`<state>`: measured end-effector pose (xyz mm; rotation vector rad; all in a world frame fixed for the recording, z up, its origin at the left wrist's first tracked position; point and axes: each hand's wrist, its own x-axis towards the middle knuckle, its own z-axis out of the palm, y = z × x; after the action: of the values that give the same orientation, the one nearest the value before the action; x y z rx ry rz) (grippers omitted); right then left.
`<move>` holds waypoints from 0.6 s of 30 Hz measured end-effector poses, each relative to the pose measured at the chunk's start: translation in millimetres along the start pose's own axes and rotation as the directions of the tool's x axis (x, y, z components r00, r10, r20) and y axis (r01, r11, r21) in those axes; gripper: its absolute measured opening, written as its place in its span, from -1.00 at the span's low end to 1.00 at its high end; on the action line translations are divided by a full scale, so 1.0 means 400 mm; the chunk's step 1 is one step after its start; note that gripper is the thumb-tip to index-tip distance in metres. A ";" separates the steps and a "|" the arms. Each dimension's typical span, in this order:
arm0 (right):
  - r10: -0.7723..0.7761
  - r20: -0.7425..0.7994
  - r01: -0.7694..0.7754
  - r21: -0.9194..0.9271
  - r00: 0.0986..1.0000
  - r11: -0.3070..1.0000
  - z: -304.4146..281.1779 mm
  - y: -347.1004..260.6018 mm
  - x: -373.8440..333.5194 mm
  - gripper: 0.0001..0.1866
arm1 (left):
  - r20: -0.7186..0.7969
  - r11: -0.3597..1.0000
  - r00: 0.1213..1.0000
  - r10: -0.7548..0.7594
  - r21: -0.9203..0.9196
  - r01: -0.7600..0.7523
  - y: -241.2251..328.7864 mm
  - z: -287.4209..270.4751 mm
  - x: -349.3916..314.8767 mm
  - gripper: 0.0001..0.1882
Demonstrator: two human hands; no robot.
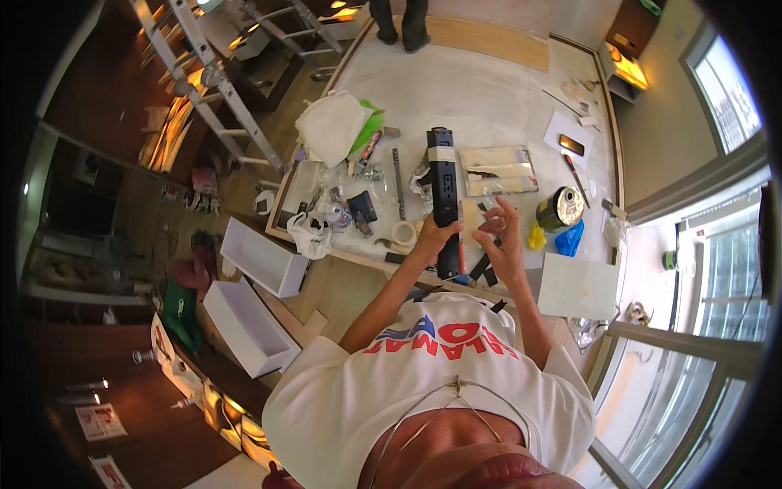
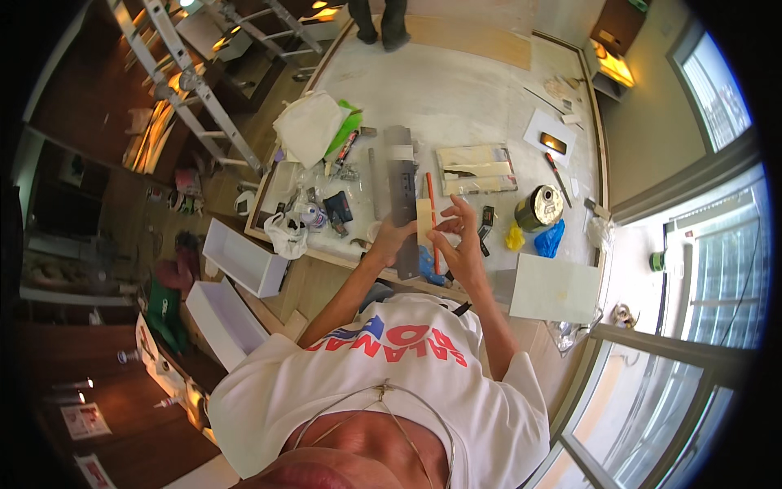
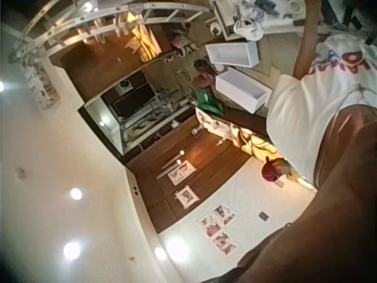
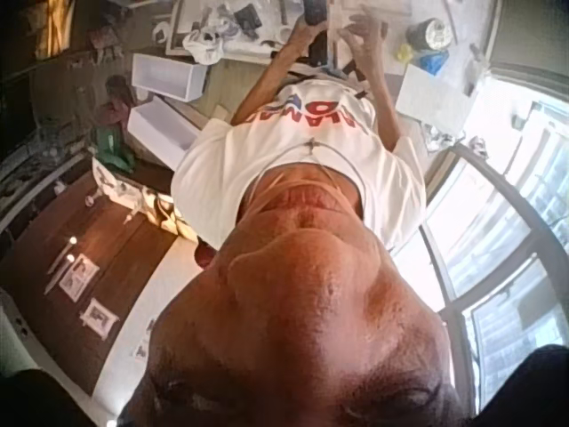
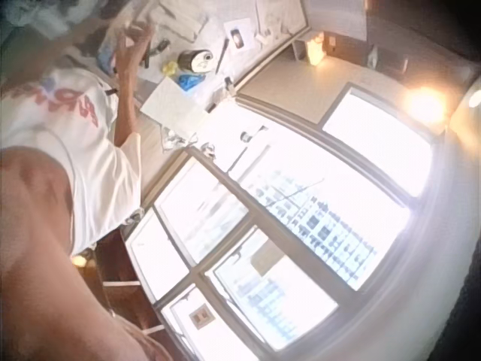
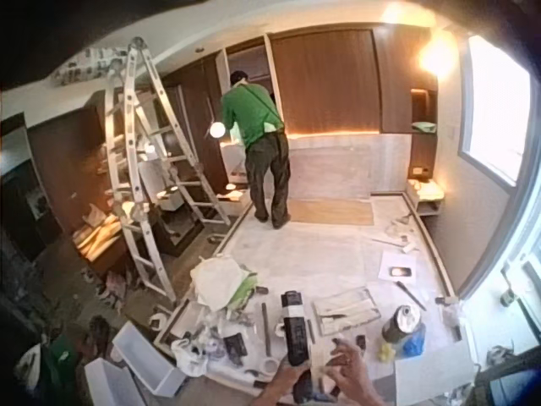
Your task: The person assembles a long black metal frame by inserting small components and securing them with tape. They handle the frame, small parts, and a roll of tape, repeatedly adjusting and taping sections while standing at a cluttered workbench.
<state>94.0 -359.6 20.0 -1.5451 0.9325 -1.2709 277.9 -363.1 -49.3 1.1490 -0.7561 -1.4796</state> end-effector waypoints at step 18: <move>0.345 0.113 -0.363 0.240 0.932 0.900 0.027 0.062 -0.038 -0.60 | -0.025 0.998 0.998 -0.058 0.024 0.059 -0.123 -0.039 -0.015 -0.61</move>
<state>101.4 -351.2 -8.9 -1.1455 0.9157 -1.0243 275.1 -343.8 -97.5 1.2153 -0.7311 -1.5056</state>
